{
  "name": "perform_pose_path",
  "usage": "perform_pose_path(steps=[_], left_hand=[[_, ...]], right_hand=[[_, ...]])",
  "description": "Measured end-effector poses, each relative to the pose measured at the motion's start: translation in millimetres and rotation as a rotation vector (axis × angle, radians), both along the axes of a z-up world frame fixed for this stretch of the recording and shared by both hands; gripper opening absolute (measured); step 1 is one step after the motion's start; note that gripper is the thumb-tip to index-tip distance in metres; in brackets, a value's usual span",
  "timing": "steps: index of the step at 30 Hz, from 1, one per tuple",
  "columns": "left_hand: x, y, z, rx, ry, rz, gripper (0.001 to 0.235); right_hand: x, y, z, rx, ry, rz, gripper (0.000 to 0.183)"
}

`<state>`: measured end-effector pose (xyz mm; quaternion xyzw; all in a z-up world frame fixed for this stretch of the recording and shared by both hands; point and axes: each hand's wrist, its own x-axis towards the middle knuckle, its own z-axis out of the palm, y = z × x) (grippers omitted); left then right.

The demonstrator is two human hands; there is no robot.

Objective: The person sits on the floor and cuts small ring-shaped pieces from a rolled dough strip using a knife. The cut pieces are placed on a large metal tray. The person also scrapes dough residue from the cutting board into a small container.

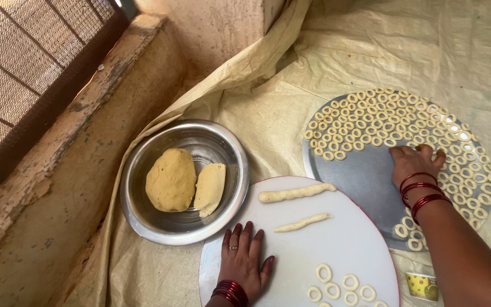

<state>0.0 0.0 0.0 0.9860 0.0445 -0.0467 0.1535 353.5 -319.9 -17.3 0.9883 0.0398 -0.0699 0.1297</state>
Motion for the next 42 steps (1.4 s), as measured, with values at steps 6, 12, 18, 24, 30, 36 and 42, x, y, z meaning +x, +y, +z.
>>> perform_pose_path(steps=[6,12,18,24,30,36,42], left_hand=[[-1,0,0,-0.001,-0.069,0.013,0.065],[0,-3,0,0.038,-0.141,0.029,0.062],[0,-3,1,0.043,-0.134,0.035,0.062],[0,-4,5,0.082,-0.123,0.037,0.061],[1,-5,13,0.072,-0.034,0.034,0.062],[1,-4,10,0.056,-0.067,0.036,0.061],[0,-4,9,0.045,-0.115,0.033,0.059]], right_hand=[[-13,4,8,0.001,-0.013,0.028,0.060],[-58,3,51,0.072,0.105,0.110,0.042],[-188,-8,59,0.490,0.251,0.589,0.018],[-266,-12,77,0.488,0.270,0.545,0.027],[-269,-5,77,0.411,0.329,0.444,0.016],[-221,-24,61,0.710,0.345,0.311,0.011],[-107,-33,35,0.907,0.175,-0.026,0.018]])
